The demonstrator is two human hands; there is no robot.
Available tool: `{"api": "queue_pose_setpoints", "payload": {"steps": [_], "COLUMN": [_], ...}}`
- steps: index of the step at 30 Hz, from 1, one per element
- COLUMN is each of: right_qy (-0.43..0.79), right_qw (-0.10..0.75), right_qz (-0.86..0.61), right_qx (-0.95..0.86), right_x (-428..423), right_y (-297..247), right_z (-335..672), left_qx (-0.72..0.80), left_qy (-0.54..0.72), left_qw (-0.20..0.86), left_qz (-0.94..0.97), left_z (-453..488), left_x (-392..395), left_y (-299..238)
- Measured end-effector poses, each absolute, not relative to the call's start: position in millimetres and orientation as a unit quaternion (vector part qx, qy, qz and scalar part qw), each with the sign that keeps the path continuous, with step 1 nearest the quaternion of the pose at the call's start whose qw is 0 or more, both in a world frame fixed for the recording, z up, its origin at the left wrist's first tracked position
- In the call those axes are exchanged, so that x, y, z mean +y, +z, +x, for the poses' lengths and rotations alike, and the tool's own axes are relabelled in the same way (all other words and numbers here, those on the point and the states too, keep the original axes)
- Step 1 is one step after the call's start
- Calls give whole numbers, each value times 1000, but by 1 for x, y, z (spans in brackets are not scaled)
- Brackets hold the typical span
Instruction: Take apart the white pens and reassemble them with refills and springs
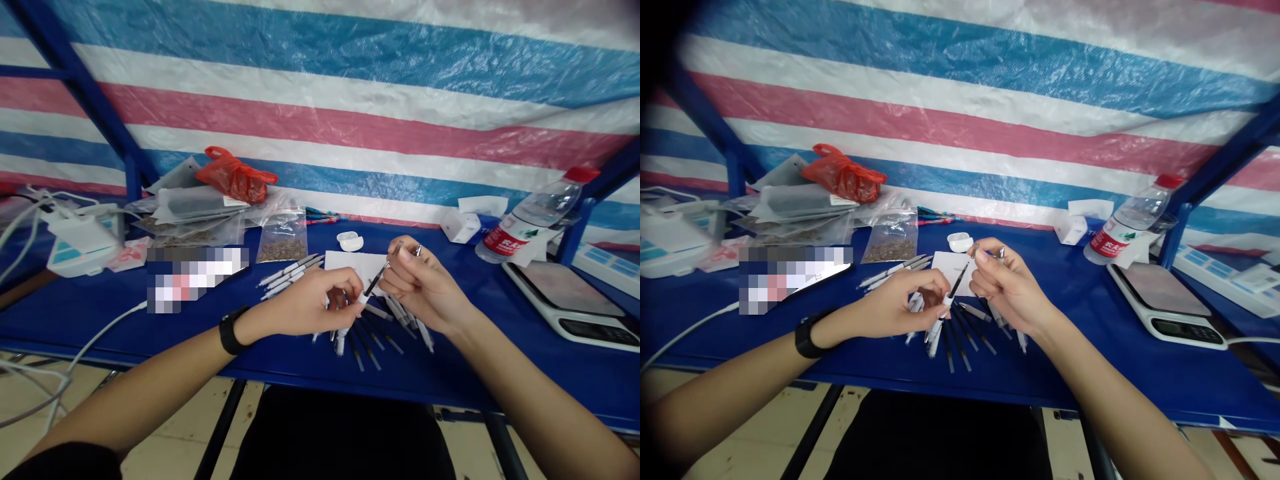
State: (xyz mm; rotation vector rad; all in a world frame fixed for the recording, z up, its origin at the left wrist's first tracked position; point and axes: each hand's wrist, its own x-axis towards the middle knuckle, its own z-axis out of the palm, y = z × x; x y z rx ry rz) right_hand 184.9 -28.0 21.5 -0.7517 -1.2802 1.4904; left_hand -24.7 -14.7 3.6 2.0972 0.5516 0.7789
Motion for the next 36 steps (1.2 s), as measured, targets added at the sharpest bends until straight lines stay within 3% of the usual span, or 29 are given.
{"api": "queue_pose_setpoints", "payload": {"steps": [8, 23, 31, 36], "right_qy": [647, 636, 475, 443], "right_qw": [486, 454, 553, 584], "right_qz": [-272, -343, -406, -379], "right_qx": [-521, -522, -551, -565], "right_x": [-27, -24, -23, -26], "right_y": [15, 11, 23, 27], "right_z": [184, 182, 192, 201], "left_qx": [216, 238, 216, 211], "left_qy": [317, 344, 318, 302], "left_qw": [407, 402, 387, 371], "left_qz": [829, 814, 838, 853], "left_z": [-24, -24, -25, -25], "left_x": [-14, -14, -14, -15], "left_y": [3, 8, 6, 6]}}
